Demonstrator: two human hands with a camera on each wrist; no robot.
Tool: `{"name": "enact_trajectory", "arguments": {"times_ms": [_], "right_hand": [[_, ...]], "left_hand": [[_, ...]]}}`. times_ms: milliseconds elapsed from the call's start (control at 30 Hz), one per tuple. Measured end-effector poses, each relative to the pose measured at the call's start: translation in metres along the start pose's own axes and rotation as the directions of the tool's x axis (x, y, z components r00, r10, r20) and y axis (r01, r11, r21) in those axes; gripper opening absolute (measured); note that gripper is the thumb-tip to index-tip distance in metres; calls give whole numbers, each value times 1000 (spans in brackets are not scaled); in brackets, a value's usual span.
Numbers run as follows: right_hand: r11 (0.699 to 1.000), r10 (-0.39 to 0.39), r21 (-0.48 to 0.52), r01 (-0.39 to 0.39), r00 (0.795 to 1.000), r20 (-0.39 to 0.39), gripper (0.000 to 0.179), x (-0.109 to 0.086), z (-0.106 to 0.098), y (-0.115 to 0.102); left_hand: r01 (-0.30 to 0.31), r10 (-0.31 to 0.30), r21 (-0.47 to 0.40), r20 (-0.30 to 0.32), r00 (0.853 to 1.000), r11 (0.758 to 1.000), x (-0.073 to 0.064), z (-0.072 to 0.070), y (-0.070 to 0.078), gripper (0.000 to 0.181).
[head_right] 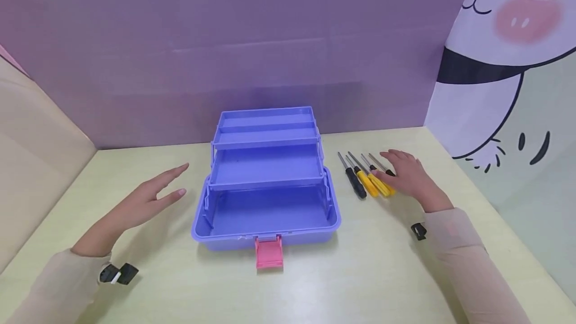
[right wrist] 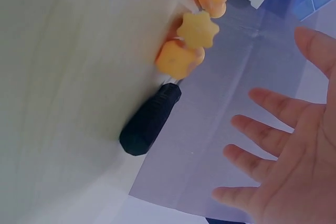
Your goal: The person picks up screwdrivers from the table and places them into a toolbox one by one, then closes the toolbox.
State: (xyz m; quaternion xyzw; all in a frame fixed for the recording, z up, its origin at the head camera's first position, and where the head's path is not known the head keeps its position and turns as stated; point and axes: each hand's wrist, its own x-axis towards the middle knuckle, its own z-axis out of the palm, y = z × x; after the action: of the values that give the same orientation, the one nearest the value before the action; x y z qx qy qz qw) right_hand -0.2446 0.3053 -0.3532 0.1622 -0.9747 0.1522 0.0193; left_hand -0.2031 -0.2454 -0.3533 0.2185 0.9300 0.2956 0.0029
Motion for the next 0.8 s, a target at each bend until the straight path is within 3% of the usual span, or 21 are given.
{"name": "enact_trajectory", "arguments": {"times_ms": [367,667,800], "right_hand": [[999,27,31,-27,1000,12,63,-3,1,8],[988,-25,151,25,1000,-7,64,-9,-3,14],[985,8,175,-10,1000,14,65,-14,-4,20]], "left_hand": [[-24,25,-42,21,999,999,-5,4,14,62],[-67,69,-66,24,997,996,-16,10,24,62],[-88,89,-66,27,996,994,-19,14,26,62]]}}
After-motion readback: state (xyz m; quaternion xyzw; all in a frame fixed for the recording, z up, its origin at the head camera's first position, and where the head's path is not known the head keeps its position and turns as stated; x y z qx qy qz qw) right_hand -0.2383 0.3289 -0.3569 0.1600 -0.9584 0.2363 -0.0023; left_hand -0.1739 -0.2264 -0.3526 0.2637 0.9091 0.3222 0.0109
